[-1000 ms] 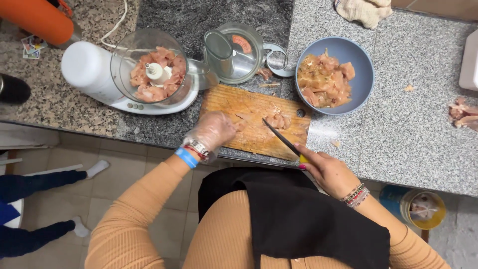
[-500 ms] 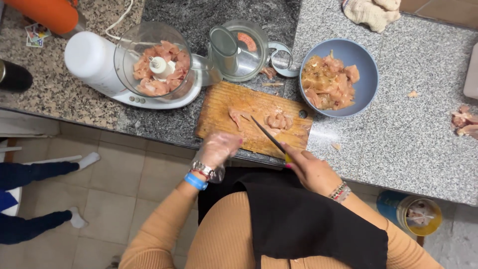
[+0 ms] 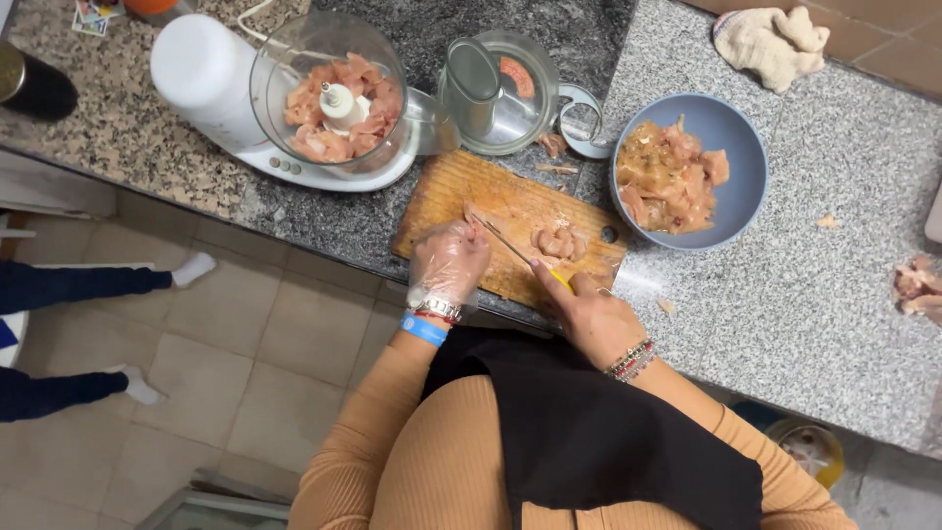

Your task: Slicing raw chicken into smaller pieces on a wooden cutting board and transferring them to a bowl and food processor.

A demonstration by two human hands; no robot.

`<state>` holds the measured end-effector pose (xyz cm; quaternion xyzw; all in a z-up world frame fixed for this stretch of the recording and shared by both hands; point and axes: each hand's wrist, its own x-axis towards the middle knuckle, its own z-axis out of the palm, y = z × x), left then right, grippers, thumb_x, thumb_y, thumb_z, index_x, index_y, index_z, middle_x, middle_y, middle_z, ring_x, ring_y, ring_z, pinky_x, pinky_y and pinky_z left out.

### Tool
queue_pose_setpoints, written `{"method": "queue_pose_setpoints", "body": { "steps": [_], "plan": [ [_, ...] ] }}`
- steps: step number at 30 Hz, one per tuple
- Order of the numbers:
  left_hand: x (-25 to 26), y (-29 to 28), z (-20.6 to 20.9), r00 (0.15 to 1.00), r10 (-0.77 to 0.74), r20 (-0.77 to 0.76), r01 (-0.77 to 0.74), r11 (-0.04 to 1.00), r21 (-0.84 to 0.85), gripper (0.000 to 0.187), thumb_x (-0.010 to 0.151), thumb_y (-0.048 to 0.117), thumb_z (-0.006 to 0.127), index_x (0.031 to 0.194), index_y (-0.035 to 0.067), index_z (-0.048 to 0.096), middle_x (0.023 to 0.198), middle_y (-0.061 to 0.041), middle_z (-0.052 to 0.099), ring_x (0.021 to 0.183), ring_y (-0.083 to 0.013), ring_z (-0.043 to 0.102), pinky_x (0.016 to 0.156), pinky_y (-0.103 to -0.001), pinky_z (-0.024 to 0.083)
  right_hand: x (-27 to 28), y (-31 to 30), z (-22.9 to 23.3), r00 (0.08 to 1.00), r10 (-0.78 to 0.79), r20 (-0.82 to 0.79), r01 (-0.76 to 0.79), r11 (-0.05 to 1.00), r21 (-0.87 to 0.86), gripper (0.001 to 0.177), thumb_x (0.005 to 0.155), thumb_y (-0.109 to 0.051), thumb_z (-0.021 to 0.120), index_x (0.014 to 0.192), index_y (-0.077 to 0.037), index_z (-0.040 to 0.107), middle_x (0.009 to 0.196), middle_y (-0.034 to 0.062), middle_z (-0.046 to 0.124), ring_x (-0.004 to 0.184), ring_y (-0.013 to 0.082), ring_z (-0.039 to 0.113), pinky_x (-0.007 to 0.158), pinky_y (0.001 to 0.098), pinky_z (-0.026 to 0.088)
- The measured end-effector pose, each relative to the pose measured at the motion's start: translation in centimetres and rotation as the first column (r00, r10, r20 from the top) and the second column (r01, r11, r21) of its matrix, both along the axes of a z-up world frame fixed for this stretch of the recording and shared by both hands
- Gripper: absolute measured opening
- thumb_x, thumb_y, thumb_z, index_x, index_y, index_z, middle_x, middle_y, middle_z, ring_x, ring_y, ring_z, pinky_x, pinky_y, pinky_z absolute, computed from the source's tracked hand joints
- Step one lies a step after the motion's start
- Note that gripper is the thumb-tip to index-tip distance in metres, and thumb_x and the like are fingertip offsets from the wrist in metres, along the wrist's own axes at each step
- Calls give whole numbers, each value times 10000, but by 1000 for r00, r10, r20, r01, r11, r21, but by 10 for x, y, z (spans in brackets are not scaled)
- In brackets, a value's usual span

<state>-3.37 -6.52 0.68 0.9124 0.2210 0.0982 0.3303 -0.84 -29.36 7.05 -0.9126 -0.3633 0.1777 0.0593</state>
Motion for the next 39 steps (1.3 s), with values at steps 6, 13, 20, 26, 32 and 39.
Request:
{"method": "queue_pose_setpoints", "body": {
  "steps": [6, 13, 20, 26, 32, 39],
  "plan": [
    [-5, 0, -9, 998, -25, 58, 26, 1000, -2, 189, 821, 252, 730, 755, 77, 708, 802, -169, 719, 798, -394, 689, 748, -509, 560, 4, 5, -13, 1000, 14, -1, -14, 1000, 6, 678, 942, -201, 606, 1562, -318, 359, 923, 155, 618, 671, 381, 693, 585, 485, 584],
    [-14, -2, -2, 986, -36, 160, 30, 999, 37, 157, 885, 203, 678, 785, 91, 723, 810, -157, 719, 783, -383, 696, 743, -491, 573, 16, 23, -10, 983, 163, 87, -153, 983, -106, 722, 916, -108, 539, 1593, -270, 348, 985, 133, 657, 708, 335, 720, 606, 471, 583],
    [-15, 10, -15, 1000, 2, 7, -2, 1000, -28, 161, 867, 257, 699, 819, 107, 733, 843, -163, 719, 780, -410, 703, 701, -513, 575, 28, 15, -36, 957, 246, 152, -224, 963, -150, 695, 918, -131, 523, 1581, -261, 357, 1096, 169, 667, 653, 320, 727, 500, 451, 582],
    [-14, 12, 21, 999, 36, -8, -37, 998, -58, 204, 796, 287, 742, 855, 93, 733, 864, -182, 726, 793, -425, 699, 715, -518, 570, 14, 27, -38, 996, 69, 53, -64, 993, -96, 587, 992, -391, 563, 1554, -359, 396, 945, 92, 694, 662, 354, 707, 654, 570, 557],
    [-9, 11, -10, 1000, 5, 13, -5, 1000, -12, 177, 827, 257, 721, 847, 81, 722, 870, -188, 733, 836, -405, 708, 756, -500, 571, 28, 10, -43, 963, 20, -270, 59, 957, 283, 556, 1002, -258, 588, 1541, -247, 454, 1041, 176, 728, 880, 405, 709, 802, 474, 556],
    [-7, 23, -10, 999, 7, 49, 9, 948, -319, 211, 909, 230, 669, 844, 49, 757, 736, -130, 728, 665, -268, 691, 641, -393, 549, 27, 12, -5, 950, 8, -312, 121, 912, 393, 519, 1004, -221, 574, 1514, -199, 477, 1149, 178, 724, 977, 365, 720, 873, 435, 564]
  ]
}}
